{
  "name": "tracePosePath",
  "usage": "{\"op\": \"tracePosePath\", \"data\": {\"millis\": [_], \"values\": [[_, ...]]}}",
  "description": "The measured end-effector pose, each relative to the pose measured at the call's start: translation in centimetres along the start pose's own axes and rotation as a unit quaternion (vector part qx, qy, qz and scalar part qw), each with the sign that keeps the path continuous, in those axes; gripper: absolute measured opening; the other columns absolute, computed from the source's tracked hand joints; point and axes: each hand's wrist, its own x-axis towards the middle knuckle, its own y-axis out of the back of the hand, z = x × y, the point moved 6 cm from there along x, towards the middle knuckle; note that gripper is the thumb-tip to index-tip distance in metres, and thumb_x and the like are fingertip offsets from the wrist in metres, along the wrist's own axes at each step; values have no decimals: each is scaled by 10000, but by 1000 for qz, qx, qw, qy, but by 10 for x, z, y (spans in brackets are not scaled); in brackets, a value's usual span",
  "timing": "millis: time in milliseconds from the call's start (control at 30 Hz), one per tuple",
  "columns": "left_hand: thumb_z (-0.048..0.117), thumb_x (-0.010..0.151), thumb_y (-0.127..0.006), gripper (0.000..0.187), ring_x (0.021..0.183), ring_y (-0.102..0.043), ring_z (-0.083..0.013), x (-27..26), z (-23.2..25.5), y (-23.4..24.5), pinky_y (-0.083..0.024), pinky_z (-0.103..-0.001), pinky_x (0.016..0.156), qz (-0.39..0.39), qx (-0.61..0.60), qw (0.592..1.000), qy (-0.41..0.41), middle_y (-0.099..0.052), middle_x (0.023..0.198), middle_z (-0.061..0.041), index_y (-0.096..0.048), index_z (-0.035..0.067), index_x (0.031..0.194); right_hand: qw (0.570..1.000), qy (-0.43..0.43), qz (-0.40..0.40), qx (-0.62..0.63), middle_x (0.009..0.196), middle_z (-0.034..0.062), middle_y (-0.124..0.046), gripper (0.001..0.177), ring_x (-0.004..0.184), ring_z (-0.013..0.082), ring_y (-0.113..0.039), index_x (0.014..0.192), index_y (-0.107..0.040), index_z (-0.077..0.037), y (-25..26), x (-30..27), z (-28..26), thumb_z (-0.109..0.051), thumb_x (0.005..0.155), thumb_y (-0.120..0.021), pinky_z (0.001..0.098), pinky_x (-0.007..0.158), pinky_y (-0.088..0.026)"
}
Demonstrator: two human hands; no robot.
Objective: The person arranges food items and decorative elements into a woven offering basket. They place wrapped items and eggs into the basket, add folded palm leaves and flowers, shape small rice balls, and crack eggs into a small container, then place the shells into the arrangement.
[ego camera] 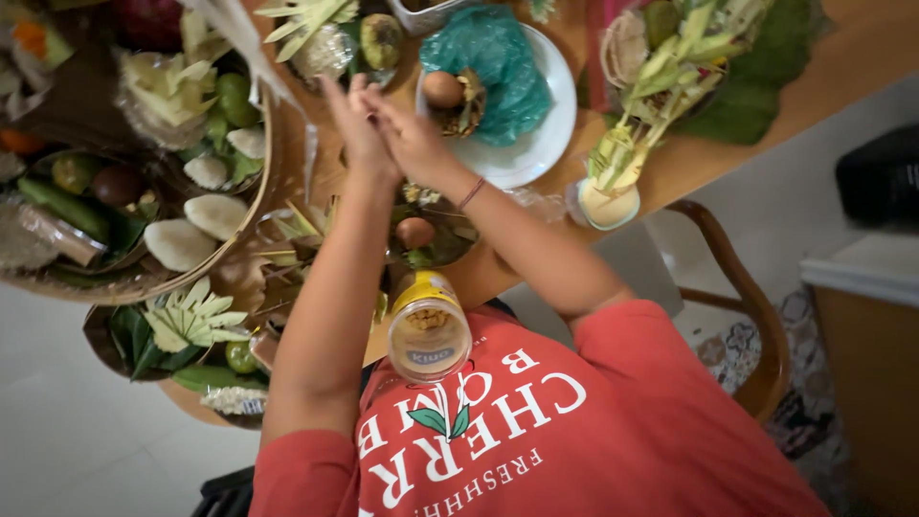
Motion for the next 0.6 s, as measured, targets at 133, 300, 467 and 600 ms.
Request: {"op": "tracePosePath", "data": {"millis": [133, 300, 467, 600], "values": [[752, 709, -371, 1145, 1520, -319, -352, -47, 32, -18, -282, -493, 1205, -56, -35, 996, 55, -284, 1662, -203, -248, 64, 1616, 999, 30, -31, -22, 1663, 130, -335, 486, 1565, 317, -333, 1578, -394, -136, 20, -15, -40, -351, 1143, -379, 441, 1297, -299], [813, 778, -259, 1111, 1577, -71, -371, -63, 56, -30, -56, -548, 1261, -161, 68, 980, -92, -59, 1717, -208, -95, 87, 1603, 998, -44, 36, 34, 1701, 179, -248, 541, 1547, 397, -358, 1623, -231, -212, 37, -23, -43, -248, 1143, -478, 499, 1267, -371], [760, 923, -191, 980, 1595, -167, -348, -15, 22, -22, -151, -476, 1329, -193, 151, 941, -232, -165, 1705, -233, -158, 61, 1609, 970, -67, 8, 232, 1737, 129, -136, 782, 1632, 273, -108, 1636, -166, -133, 23, -33, -108, -611, 1044, -347, 402, 1344, -112], [546, 1171, -156, 669, 1650, -182, -239, 32, 3, 14, -143, -413, 1443, -224, 193, 825, -482, -215, 1737, -94, -181, 66, 1637, 974, -99, -70, 191, 1726, 190, -1, 1012, 1602, 350, -39, 1625, -8, -70, 29, -51, -146, -752, 925, -269, 399, 1328, -102]]}}
